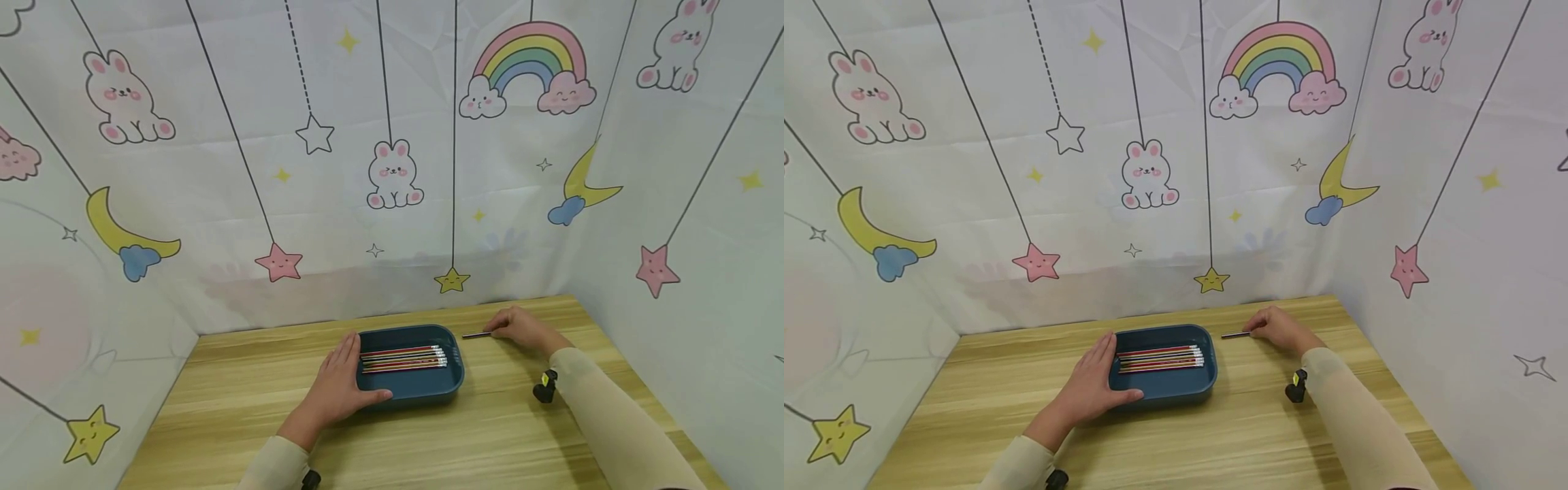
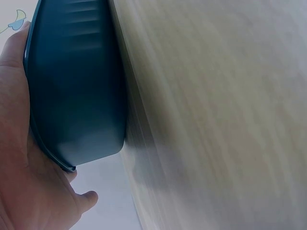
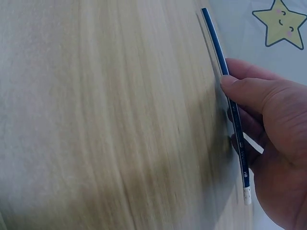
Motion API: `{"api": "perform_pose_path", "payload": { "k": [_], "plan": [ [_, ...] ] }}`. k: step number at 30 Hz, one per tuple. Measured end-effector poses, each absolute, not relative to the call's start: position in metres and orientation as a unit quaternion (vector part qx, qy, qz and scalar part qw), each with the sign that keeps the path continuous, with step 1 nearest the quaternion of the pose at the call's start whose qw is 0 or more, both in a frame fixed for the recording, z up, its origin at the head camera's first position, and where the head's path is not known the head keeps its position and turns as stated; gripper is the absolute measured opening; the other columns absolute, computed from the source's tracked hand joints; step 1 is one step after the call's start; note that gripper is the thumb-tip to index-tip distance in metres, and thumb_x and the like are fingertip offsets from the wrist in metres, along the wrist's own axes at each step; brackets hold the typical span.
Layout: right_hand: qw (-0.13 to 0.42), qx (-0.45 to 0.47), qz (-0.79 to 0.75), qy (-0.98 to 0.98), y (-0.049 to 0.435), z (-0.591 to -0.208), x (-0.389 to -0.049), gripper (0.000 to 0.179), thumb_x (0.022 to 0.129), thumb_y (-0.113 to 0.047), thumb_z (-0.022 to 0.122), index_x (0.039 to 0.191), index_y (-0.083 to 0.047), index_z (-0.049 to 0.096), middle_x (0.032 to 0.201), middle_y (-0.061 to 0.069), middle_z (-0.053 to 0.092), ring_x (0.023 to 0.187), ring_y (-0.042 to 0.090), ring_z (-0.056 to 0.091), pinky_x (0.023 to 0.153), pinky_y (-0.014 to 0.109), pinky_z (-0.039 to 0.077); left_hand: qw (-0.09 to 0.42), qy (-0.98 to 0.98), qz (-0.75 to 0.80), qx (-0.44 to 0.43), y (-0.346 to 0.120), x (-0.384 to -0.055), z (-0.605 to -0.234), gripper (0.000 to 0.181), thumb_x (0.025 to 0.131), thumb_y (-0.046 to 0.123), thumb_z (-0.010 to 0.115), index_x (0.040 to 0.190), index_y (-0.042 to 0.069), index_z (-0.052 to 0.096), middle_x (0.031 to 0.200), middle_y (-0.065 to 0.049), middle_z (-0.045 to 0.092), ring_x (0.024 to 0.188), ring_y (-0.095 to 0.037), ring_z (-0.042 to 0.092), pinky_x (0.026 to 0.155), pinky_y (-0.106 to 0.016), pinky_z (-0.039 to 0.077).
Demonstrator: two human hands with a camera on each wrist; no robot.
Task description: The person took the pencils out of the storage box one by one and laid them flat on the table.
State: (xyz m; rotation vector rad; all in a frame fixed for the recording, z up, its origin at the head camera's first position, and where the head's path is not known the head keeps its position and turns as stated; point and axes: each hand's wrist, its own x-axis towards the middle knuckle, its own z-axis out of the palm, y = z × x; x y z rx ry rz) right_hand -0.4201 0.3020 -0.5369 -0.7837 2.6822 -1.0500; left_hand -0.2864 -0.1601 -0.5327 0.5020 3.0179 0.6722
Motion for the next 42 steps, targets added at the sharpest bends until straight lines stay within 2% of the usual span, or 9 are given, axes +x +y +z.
{"api": "perform_pose_path", "payload": {
  "k": [9,16,29,34,39,42],
  "plan": [
    [0.068,-0.259,-0.353,0.896,0.3032,-0.5436,-0.4214,0.019,0.106,-0.001,0.072,0.119,-0.003,0.086,0.122,0.013,0.078,0.119,0.039,0.071,0.104,0.058,0.057,-0.007,0.959,0.228,0.166,-0.1594,-0.2854,-0.5344,0.138,0.085,0.082,0.078,0.176,-0.002,0.018,0.183,-0.022,0.017,0.169,-0.039,0.016,0.132,-0.067,0.017],
    [0.068,-0.254,-0.357,0.896,0.3032,-0.5448,-0.4218,0.019,0.106,-0.002,0.072,0.12,-0.004,0.086,0.122,0.012,0.078,0.119,0.038,0.07,0.105,0.058,0.056,0.005,0.964,0.216,0.156,-0.1598,-0.2863,-0.5348,0.14,0.084,0.087,0.074,0.177,0.001,0.014,0.184,-0.019,0.013,0.171,-0.035,0.011,0.133,-0.065,0.016],
    [0.079,-0.23,-0.369,0.897,0.2986,-0.5443,-0.4189,0.02,0.107,-0.004,0.073,0.122,-0.004,0.085,0.124,0.012,0.077,0.121,0.037,0.069,0.106,0.058,0.056,0.004,0.964,0.212,0.159,-0.1608,-0.2866,-0.5353,0.14,0.084,0.087,0.074,0.176,0.0,0.015,0.184,-0.019,0.013,0.171,-0.035,0.012,0.133,-0.065,0.016],
    [0.069,-0.221,-0.39,0.892,0.2998,-0.5467,-0.4203,0.018,0.105,-0.004,0.075,0.12,-0.003,0.085,0.119,0.01,0.077,0.114,0.03,0.07,0.101,0.048,0.057,0.001,0.962,0.218,0.162,-0.1605,-0.2867,-0.535,0.14,0.084,0.086,0.075,0.176,-0.001,0.016,0.183,-0.021,0.015,0.17,-0.037,0.015,0.132,-0.067,0.018],
    [0.043,-0.194,-0.408,0.891,0.3005,-0.5435,-0.4201,0.015,0.104,-0.009,0.078,0.116,-0.004,0.085,0.109,0.006,0.076,0.1,0.02,0.069,0.086,0.035,0.058,0.011,0.964,0.214,0.155,-0.1597,-0.2871,-0.5316,0.141,0.084,0.087,0.074,0.177,0.001,0.014,0.184,-0.019,0.013,0.171,-0.035,0.012,0.133,-0.065,0.016],
    [0.032,-0.188,-0.408,0.893,0.2999,-0.5407,-0.4198,0.016,0.105,-0.012,0.078,0.116,-0.003,0.085,0.108,0.006,0.076,0.096,0.019,0.069,0.083,0.035,0.058,0.015,0.966,0.21,0.151,-0.1596,-0.287,-0.53,0.14,0.084,0.087,0.074,0.177,0.002,0.012,0.185,-0.018,0.011,0.171,-0.033,0.01,0.133,-0.064,0.016]
  ]
}}
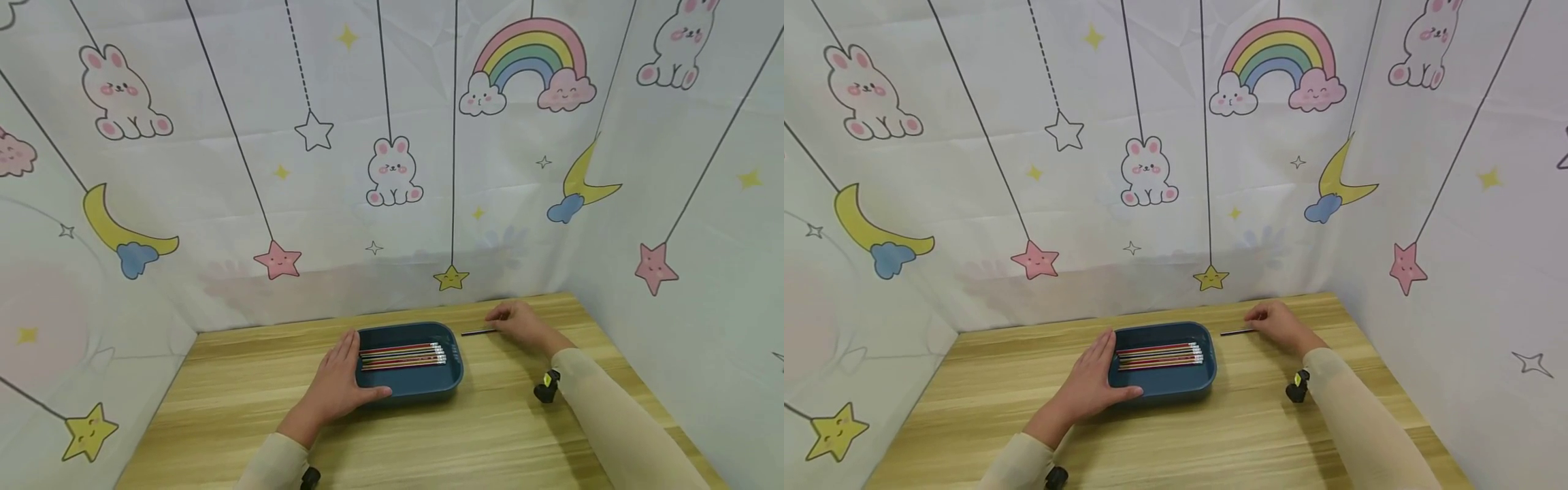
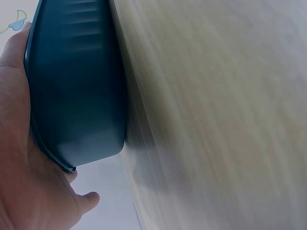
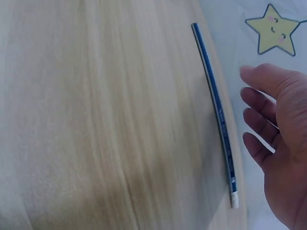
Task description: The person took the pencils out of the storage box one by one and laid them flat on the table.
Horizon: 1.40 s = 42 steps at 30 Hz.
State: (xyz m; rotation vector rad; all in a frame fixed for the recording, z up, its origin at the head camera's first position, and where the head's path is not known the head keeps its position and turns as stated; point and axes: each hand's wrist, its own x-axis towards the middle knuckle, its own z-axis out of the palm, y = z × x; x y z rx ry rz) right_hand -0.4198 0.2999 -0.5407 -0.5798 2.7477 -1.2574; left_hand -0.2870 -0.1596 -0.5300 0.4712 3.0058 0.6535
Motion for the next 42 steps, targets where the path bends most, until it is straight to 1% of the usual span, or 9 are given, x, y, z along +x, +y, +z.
{"api": "perform_pose_path", "payload": {
  "k": [3,8,11,19,25,31,34,39,42],
  "plan": [
    [0.031,-0.186,-0.408,0.893,0.298,-0.536,-0.418,0.019,0.107,-0.014,0.077,0.12,-0.003,0.084,0.112,0.007,0.076,0.098,0.019,0.068,0.083,0.037,0.058,0.008,0.964,0.218,0.155,-0.16,-0.287,-0.53,0.14,0.084,0.085,0.077,0.176,0.0,0.015,0.184,-0.02,0.014,0.17,-0.036,0.013,0.132,-0.066,0.017],
    [0.038,-0.196,-0.406,0.892,0.289,-0.521,-0.407,0.028,0.11,-0.021,0.074,0.128,-0.001,0.08,0.119,0.009,0.075,0.103,0.021,0.067,0.086,0.041,0.057,0.009,0.965,0.213,0.154,-0.16,-0.288,-0.532,0.141,0.084,0.087,0.075,0.177,0.001,0.013,0.184,-0.019,0.013,0.171,-0.035,0.012,0.133,-0.065,0.017],
    [0.042,-0.204,-0.405,0.89,0.277,-0.508,-0.398,0.029,0.11,-0.024,0.073,0.128,-0.002,0.08,0.12,0.008,0.075,0.102,0.021,0.066,0.086,0.042,0.057,0.009,0.965,0.211,0.154,-0.159,-0.288,-0.532,0.141,0.084,0.088,0.074,0.177,0.002,0.013,0.184,-0.018,0.013,0.171,-0.034,0.011,0.133,-0.065,0.017],
    [0.048,-0.239,-0.411,0.878,0.237,-0.484,-0.383,0.018,0.11,-0.026,0.074,0.121,-0.016,0.084,0.11,-0.002,0.073,0.097,0.02,0.065,0.082,0.038,0.056,0.0,0.963,0.219,0.155,-0.16,-0.287,-0.53,0.14,0.084,0.085,0.077,0.176,-0.001,0.015,0.183,-0.02,0.015,0.17,-0.037,0.015,0.131,-0.068,0.019],
    [0.052,-0.279,-0.424,0.86,0.218,-0.48,-0.377,0.02,0.11,-0.022,0.074,0.122,-0.01,0.084,0.11,0.0,0.073,0.09,0.021,0.065,0.076,0.037,0.057,0.0,0.963,0.217,0.158,-0.16,-0.286,-0.531,0.139,0.084,0.085,0.076,0.176,0.0,0.016,0.183,-0.021,0.015,0.17,-0.037,0.014,0.132,-0.067,0.019],
    [0.055,-0.313,-0.418,0.851,0.202,-0.478,-0.37,0.021,0.109,-0.02,0.075,0.124,-0.007,0.083,0.114,-0.002,0.074,0.096,0.018,0.065,0.08,0.036,0.057,-0.007,0.962,0.221,0.161,-0.159,-0.286,-0.533,0.139,0.084,0.084,0.078,0.176,-0.002,0.017,0.183,-0.022,0.017,0.17,-0.038,0.016,0.131,-0.068,0.019],
    [0.055,-0.33,-0.414,0.847,0.192,-0.476,-0.366,0.02,0.109,-0.019,0.075,0.123,-0.008,0.083,0.115,-0.003,0.075,0.097,0.017,0.065,0.081,0.036,0.057,-0.006,0.962,0.221,0.158,-0.159,-0.286,-0.533,0.14,0.084,0.084,0.078,0.176,-0.001,0.017,0.183,-0.021,0.016,0.17,-0.037,0.015,0.131,-0.068,0.018],
    [0.064,-0.342,-0.412,0.842,0.172,-0.477,-0.359,0.023,0.109,-0.017,0.075,0.127,-0.005,0.081,0.118,0.002,0.075,0.095,0.015,0.067,0.081,0.033,0.058,0.002,0.964,0.22,0.151,-0.158,-0.287,-0.533,0.141,0.084,0.086,0.076,0.176,0.0,0.015,0.184,-0.019,0.014,0.171,-0.035,0.012,0.133,-0.066,0.017],
    [0.082,-0.341,-0.415,0.84,0.16,-0.48,-0.357,0.026,0.109,-0.016,0.074,0.131,-0.002,0.079,0.123,0.007,0.075,0.1,0.014,0.069,0.085,0.033,0.059,0.003,0.964,0.219,0.152,-0.159,-0.288,-0.534,0.142,0.083,0.089,0.074,0.176,0.0,0.015,0.184,-0.019,0.014,0.171,-0.035,0.013,0.133,-0.065,0.017]
  ]
}}
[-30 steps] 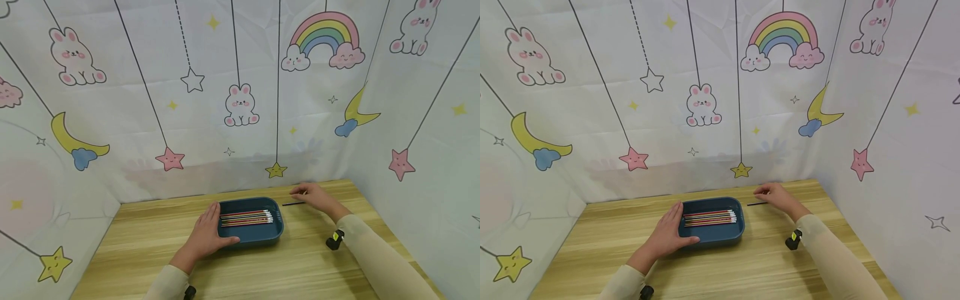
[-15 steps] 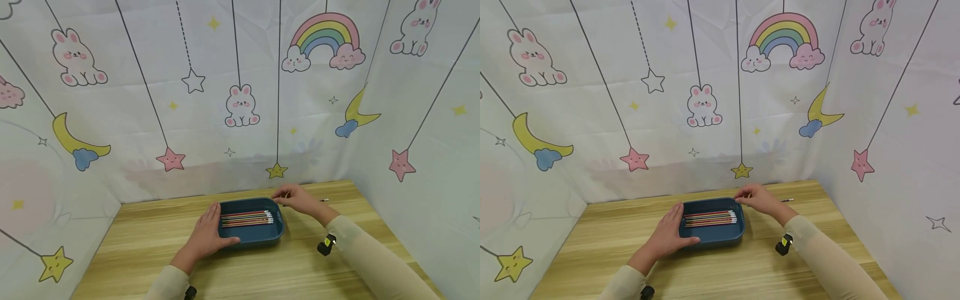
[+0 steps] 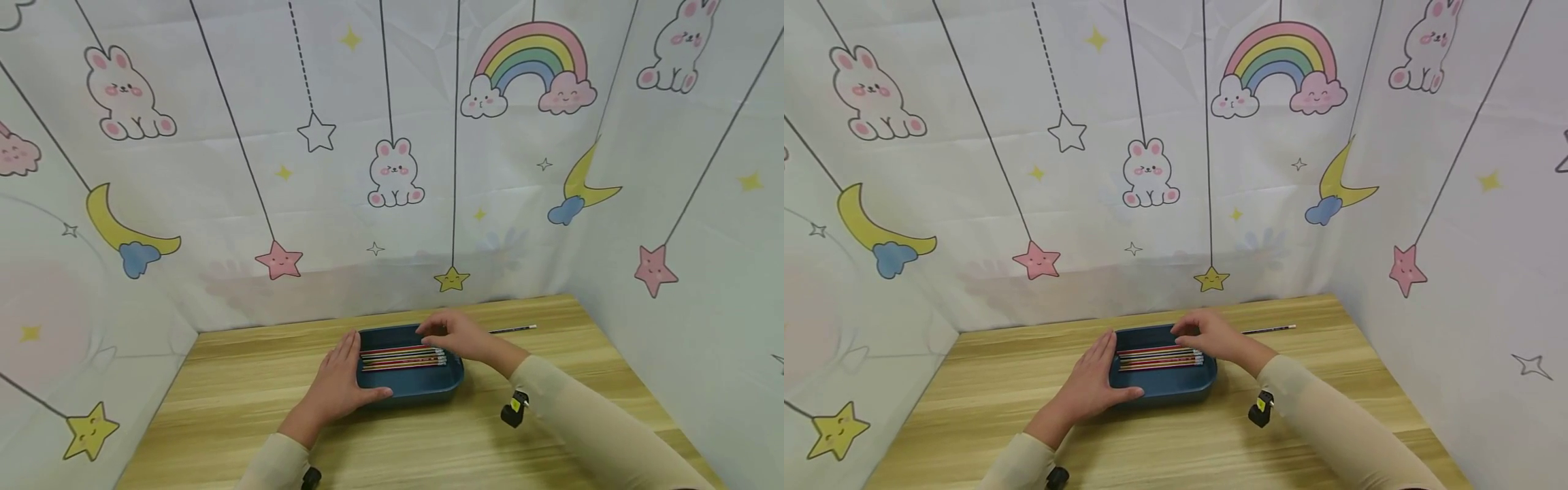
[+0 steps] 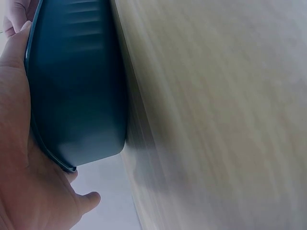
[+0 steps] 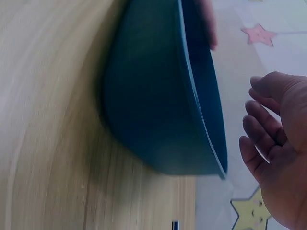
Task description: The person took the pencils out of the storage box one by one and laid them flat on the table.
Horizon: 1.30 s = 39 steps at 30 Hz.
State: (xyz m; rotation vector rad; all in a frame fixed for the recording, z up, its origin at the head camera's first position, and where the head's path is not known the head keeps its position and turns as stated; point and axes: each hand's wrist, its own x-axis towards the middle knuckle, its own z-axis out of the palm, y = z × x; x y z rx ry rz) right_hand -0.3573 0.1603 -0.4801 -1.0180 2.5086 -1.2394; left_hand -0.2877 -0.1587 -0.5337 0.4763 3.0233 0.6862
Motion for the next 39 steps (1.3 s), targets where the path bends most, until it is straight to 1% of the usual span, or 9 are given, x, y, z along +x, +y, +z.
{"api": "perform_pose_path", "payload": {
  "k": [4,7,12,15,22,28,32,39],
  "plan": [
    [0.099,-0.353,-0.407,0.837,0.148,-0.483,-0.356,0.025,0.11,-0.013,0.072,0.132,-0.002,0.077,0.127,0.011,0.073,0.102,0.014,0.068,0.088,0.034,0.059,0.004,0.964,0.217,0.154,-0.159,-0.288,-0.534,0.142,0.083,0.09,0.073,0.176,0.0,0.015,0.184,-0.019,0.014,0.17,-0.035,0.013,0.133,-0.065,0.018],
    [0.099,-0.369,-0.394,0.836,0.14,-0.485,-0.355,0.023,0.109,-0.011,0.073,0.13,-0.003,0.078,0.124,0.009,0.073,0.097,0.014,0.066,0.084,0.034,0.058,0.004,0.963,0.219,0.155,-0.16,-0.288,-0.533,0.142,0.083,0.089,0.073,0.176,-0.001,0.015,0.184,-0.02,0.014,0.17,-0.036,0.013,0.133,-0.065,0.017],
    [0.094,-0.397,-0.377,0.832,0.126,-0.489,-0.357,0.019,0.107,-0.007,0.074,0.124,-0.005,0.082,0.114,0.006,0.074,0.092,0.013,0.063,0.081,0.032,0.057,0.005,0.964,0.218,0.154,-0.16,-0.288,-0.533,0.142,0.083,0.09,0.072,0.176,0.0,0.015,0.184,-0.019,0.014,0.171,-0.035,0.012,0.133,-0.065,0.017],
    [0.093,-0.402,-0.373,0.831,0.121,-0.492,-0.358,0.019,0.105,-0.006,0.076,0.122,-0.006,0.083,0.111,0.005,0.073,0.094,0.011,0.063,0.083,0.031,0.057,0.005,0.964,0.217,0.154,-0.16,-0.288,-0.533,0.141,0.083,0.09,0.072,0.176,-0.001,0.015,0.184,-0.019,0.014,0.171,-0.035,0.012,0.133,-0.065,0.018],
    [0.103,-0.404,-0.355,0.837,0.111,-0.5,-0.359,0.02,0.106,-0.01,0.076,0.125,-0.007,0.082,0.112,0.002,0.071,0.099,0.01,0.066,0.088,0.031,0.059,0.006,0.964,0.215,0.156,-0.16,-0.288,-0.533,0.141,0.084,0.09,0.072,0.176,0.0,0.014,0.184,-0.019,0.013,0.171,-0.035,0.011,0.133,-0.065,0.017],
    [0.11,-0.402,-0.33,0.847,0.103,-0.507,-0.361,0.021,0.105,-0.013,0.079,0.125,-0.009,0.083,0.11,0.0,0.071,0.098,0.007,0.067,0.087,0.029,0.059,0.006,0.964,0.217,0.156,-0.16,-0.287,-0.532,0.138,0.085,0.085,0.075,0.176,-0.001,0.015,0.184,-0.02,0.014,0.17,-0.036,0.012,0.132,-0.066,0.017],
    [0.118,-0.402,-0.324,0.848,0.097,-0.511,-0.361,0.022,0.103,-0.011,0.081,0.125,-0.01,0.083,0.108,-0.001,0.07,0.097,0.007,0.067,0.088,0.028,0.059,0.002,0.963,0.219,0.158,-0.16,-0.286,-0.531,0.138,0.086,0.083,0.077,0.175,-0.003,0.017,0.183,-0.022,0.016,0.17,-0.038,0.015,0.131,-0.067,0.019],
    [0.116,-0.406,-0.3,0.855,0.091,-0.522,-0.362,0.026,0.1,-0.004,0.082,0.125,-0.009,0.083,0.108,-0.002,0.07,0.097,0.007,0.067,0.088,0.027,0.059,0.004,0.962,0.219,0.16,-0.16,-0.286,-0.53,0.137,0.086,0.083,0.076,0.176,-0.002,0.016,0.183,-0.021,0.015,0.17,-0.037,0.014,0.132,-0.067,0.019]
  ]
}}
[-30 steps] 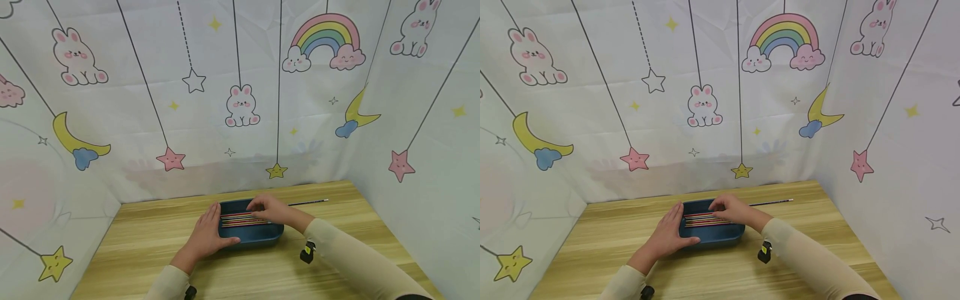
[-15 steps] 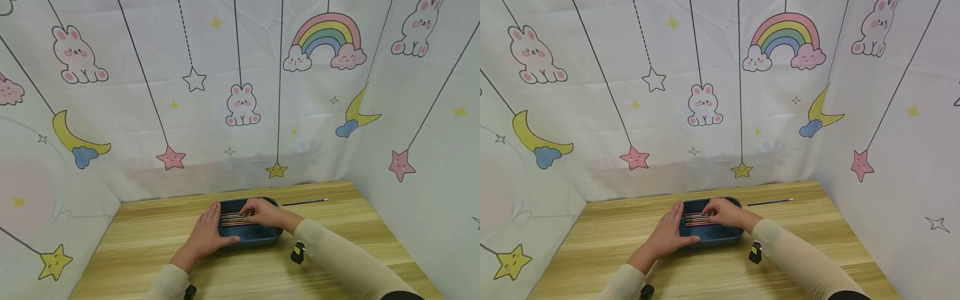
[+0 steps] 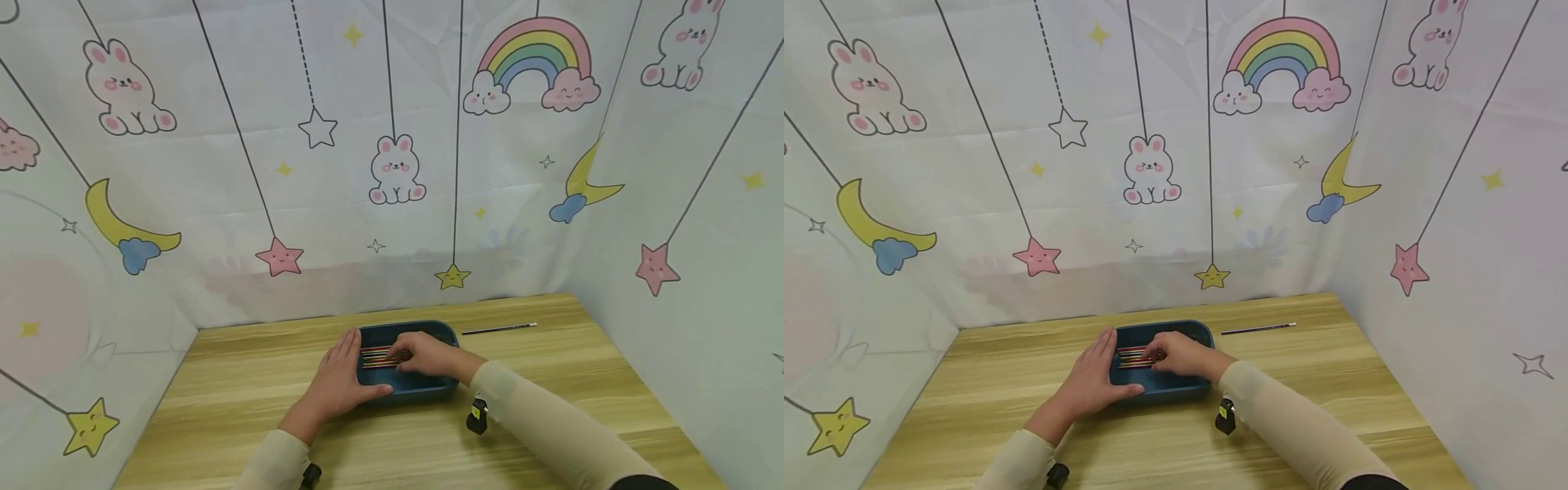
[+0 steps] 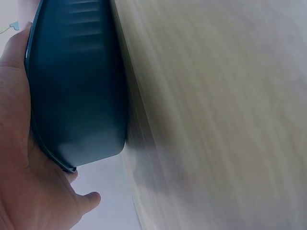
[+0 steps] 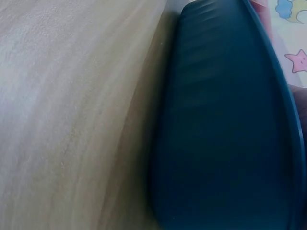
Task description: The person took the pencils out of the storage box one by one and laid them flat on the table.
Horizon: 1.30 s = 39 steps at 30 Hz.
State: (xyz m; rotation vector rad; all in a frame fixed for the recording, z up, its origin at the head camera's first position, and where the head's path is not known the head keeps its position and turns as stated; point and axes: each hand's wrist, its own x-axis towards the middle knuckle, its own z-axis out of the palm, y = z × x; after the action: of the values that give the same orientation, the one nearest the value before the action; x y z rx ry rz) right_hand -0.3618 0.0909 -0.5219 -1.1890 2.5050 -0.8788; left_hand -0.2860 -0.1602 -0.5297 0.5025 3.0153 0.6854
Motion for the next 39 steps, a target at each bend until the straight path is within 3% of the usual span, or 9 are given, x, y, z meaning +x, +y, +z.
{"api": "perform_pose_path", "payload": {
  "k": [11,26,39],
  "plan": [
    [0.115,-0.412,-0.284,0.858,0.091,-0.531,-0.363,0.026,0.1,-0.004,0.082,0.125,-0.011,0.083,0.109,-0.002,0.07,0.099,0.009,0.068,0.089,0.028,0.059,0.008,0.96,0.228,0.161,-0.159,-0.284,-0.53,0.134,0.088,0.078,0.079,0.176,-0.001,0.015,0.184,-0.021,0.014,0.17,-0.037,0.012,0.132,-0.066,0.018],
    [0.112,-0.423,-0.276,0.855,0.09,-0.537,-0.366,0.028,0.099,-0.006,0.084,0.126,-0.012,0.084,0.109,-0.005,0.071,0.099,0.005,0.067,0.089,0.027,0.058,0.012,0.963,0.217,0.157,-0.159,-0.288,-0.534,0.139,0.085,0.089,0.072,0.177,0.002,0.014,0.184,-0.018,0.012,0.171,-0.034,0.01,0.132,-0.065,0.018],
    [0.134,-0.445,-0.28,0.84,0.086,-0.537,-0.369,0.029,0.096,-0.005,0.087,0.125,-0.01,0.086,0.108,-0.004,0.073,0.097,0.002,0.068,0.086,0.022,0.058,0.012,0.962,0.224,0.154,-0.16,-0.286,-0.53,0.137,0.087,0.083,0.076,0.177,0.001,0.012,0.185,-0.018,0.01,0.171,-0.034,0.009,0.133,-0.065,0.017]
  ]
}}
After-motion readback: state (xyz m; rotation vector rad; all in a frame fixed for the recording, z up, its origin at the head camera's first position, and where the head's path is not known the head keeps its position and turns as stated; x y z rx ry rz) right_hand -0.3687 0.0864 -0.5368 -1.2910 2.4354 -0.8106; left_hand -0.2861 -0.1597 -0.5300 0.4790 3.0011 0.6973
